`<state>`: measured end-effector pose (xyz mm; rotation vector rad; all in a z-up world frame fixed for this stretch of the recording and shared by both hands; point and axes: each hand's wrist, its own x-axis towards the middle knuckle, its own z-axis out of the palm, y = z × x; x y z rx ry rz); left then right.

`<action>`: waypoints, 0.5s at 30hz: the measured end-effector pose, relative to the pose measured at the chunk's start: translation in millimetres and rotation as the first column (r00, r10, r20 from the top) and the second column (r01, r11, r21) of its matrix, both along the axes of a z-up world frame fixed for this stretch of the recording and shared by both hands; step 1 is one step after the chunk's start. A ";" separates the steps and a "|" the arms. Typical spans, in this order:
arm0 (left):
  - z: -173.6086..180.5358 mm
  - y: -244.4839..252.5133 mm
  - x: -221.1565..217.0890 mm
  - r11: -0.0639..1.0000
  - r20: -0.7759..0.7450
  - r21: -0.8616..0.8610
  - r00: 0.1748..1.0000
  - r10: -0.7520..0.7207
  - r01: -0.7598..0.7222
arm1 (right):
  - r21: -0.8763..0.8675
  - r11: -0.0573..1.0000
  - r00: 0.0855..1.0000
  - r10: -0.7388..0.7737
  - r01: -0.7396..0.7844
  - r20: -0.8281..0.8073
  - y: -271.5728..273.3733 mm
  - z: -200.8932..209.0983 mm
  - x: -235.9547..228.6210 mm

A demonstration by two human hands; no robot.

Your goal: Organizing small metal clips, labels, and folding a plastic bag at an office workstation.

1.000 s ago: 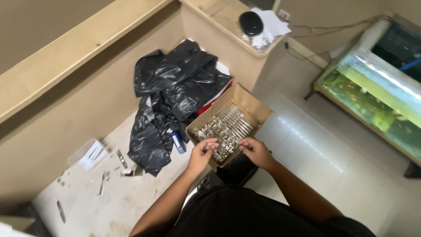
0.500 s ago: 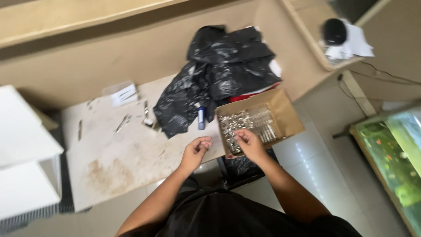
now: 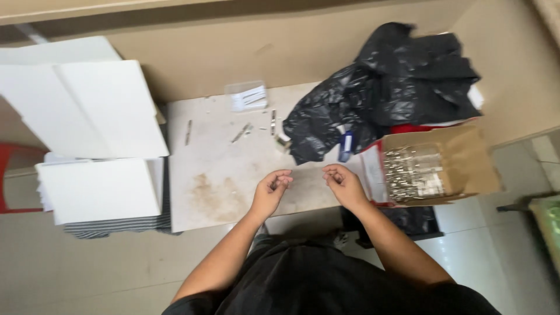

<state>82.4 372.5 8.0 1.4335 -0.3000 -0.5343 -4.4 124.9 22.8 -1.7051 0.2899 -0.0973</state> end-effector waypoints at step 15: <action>-12.9 176.0 54.8 0.951 0.044 -0.013 0.950 0.309 -0.309 | -0.178 0.943 0.955 0.295 -0.283 0.044 166.7 27.1 115.1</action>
